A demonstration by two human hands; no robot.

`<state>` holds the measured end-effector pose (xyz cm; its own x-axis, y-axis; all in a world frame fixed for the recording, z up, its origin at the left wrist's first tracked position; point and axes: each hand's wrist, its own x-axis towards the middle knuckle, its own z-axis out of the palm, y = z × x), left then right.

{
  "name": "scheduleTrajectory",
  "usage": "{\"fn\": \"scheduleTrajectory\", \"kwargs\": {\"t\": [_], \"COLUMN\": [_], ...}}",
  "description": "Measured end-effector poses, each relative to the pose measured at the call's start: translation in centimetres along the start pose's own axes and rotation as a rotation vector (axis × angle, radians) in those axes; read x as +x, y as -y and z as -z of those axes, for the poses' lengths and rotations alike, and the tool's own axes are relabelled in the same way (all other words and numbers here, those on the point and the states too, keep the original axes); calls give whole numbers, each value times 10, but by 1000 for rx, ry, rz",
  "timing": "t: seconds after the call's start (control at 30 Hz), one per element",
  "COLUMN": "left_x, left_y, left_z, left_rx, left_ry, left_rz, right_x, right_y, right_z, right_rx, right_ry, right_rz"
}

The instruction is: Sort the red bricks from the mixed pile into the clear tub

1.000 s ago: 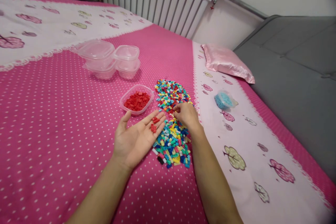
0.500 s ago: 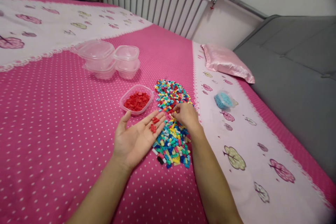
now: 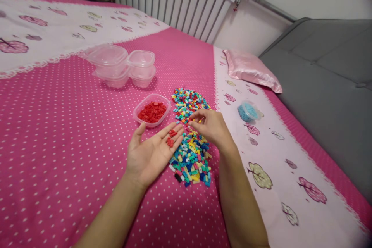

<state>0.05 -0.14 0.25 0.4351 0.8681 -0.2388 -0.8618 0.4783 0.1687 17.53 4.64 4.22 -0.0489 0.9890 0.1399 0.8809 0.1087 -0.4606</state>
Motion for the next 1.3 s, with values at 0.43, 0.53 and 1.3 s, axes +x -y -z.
{"fn": "scheduleTrajectory", "kwargs": {"t": [0.43, 0.53, 1.3], "left_x": [1, 0, 0], "left_y": [0, 0, 0], "left_z": [4, 4, 1], "left_rx": [12, 13, 19], "left_ry": [57, 84, -3], "left_rz": [-8, -10, -14], "right_x": [-22, -23, 16], "right_y": [30, 31, -18], "right_z": [14, 12, -32], "right_rx": [178, 185, -303], "right_ry": [43, 52, 91], "right_rz": [226, 251, -234]}}
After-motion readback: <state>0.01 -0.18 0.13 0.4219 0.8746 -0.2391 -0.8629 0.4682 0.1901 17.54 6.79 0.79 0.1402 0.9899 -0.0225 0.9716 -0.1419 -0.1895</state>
